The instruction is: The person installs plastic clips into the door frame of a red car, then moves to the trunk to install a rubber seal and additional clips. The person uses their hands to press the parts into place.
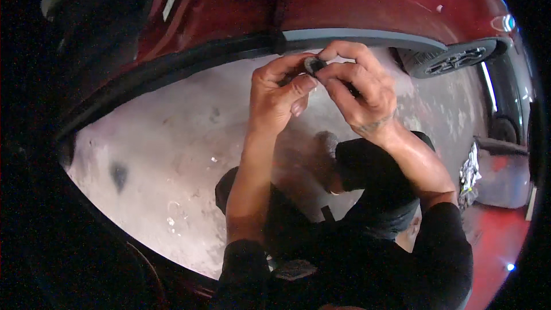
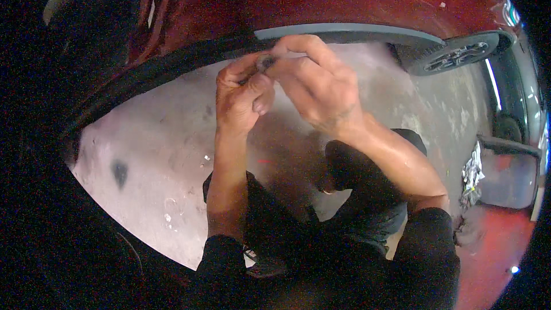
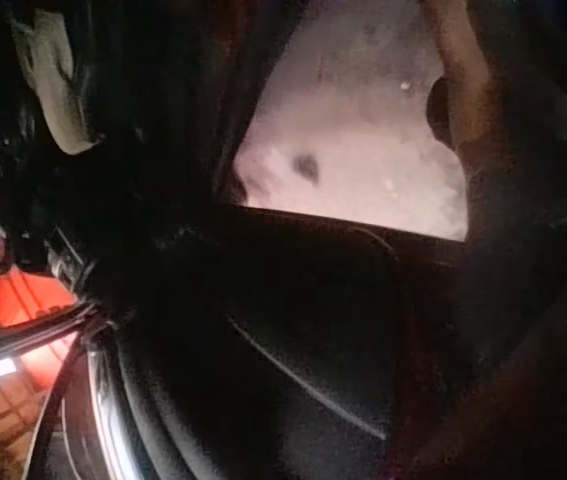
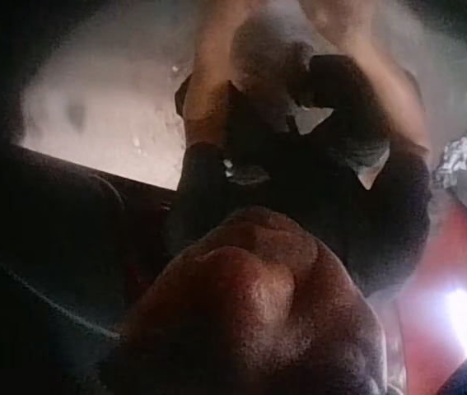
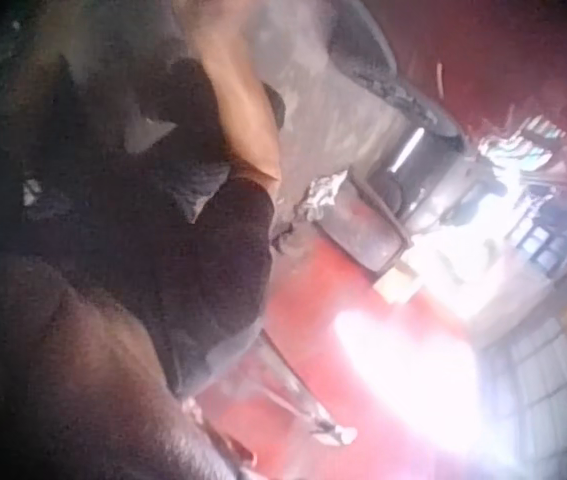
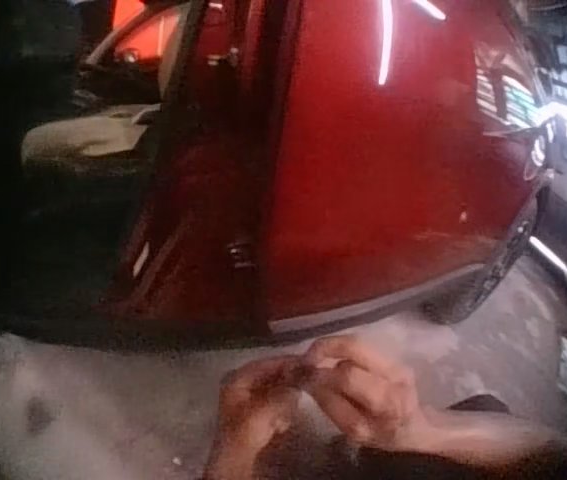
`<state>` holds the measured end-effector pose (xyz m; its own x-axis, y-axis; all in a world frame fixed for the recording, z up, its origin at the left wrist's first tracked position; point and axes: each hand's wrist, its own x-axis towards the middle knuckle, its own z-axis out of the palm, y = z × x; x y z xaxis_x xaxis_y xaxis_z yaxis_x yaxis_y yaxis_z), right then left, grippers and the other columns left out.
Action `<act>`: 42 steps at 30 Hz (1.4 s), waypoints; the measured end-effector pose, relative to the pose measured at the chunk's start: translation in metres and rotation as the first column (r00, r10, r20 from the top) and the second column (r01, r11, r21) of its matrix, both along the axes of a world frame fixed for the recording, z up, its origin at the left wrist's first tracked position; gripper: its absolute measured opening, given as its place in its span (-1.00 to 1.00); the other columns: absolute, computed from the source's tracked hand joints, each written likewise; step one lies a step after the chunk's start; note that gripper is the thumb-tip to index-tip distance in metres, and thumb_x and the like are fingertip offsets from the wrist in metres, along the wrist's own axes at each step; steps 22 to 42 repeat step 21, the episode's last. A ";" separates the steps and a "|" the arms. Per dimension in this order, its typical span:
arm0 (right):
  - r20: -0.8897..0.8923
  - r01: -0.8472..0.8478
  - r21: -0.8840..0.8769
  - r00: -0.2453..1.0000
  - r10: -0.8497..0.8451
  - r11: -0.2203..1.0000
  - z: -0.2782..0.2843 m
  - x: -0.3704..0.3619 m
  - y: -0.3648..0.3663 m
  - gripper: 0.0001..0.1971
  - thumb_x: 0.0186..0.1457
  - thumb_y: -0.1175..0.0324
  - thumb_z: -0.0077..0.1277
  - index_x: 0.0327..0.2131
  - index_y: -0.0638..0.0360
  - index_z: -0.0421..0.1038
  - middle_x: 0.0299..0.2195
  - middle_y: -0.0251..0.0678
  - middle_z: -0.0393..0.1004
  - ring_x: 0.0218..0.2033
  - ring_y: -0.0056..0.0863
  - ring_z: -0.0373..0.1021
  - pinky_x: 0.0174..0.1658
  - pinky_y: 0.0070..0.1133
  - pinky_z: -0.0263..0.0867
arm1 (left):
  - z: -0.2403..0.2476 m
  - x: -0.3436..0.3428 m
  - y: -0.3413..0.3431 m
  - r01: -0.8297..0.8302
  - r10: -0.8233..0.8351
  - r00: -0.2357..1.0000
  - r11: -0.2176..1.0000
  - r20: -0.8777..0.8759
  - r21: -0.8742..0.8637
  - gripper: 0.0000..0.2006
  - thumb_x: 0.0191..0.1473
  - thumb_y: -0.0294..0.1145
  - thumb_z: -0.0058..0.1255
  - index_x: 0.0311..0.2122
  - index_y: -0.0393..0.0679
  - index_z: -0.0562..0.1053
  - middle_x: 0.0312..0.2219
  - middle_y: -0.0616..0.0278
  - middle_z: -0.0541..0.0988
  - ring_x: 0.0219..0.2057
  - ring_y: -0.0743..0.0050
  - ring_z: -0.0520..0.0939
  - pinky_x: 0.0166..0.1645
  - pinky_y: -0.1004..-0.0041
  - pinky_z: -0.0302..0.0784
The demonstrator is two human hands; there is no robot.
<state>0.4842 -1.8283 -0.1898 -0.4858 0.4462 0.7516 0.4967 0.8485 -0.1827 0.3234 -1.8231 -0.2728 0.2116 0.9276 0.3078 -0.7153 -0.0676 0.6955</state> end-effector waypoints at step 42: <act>-0.110 0.071 -0.283 0.988 -0.106 0.957 -0.003 0.007 -0.008 -0.74 -0.09 0.59 0.21 -0.25 0.24 0.49 -0.21 -0.11 0.52 -0.26 -0.24 0.51 -0.24 -0.46 0.46 | -0.002 0.001 0.004 -0.052 0.049 0.996 0.998 0.081 0.039 -0.61 0.00 -0.58 0.26 -0.02 -0.31 0.46 -0.31 0.11 0.65 -0.68 0.70 0.41 -0.65 0.62 0.29</act>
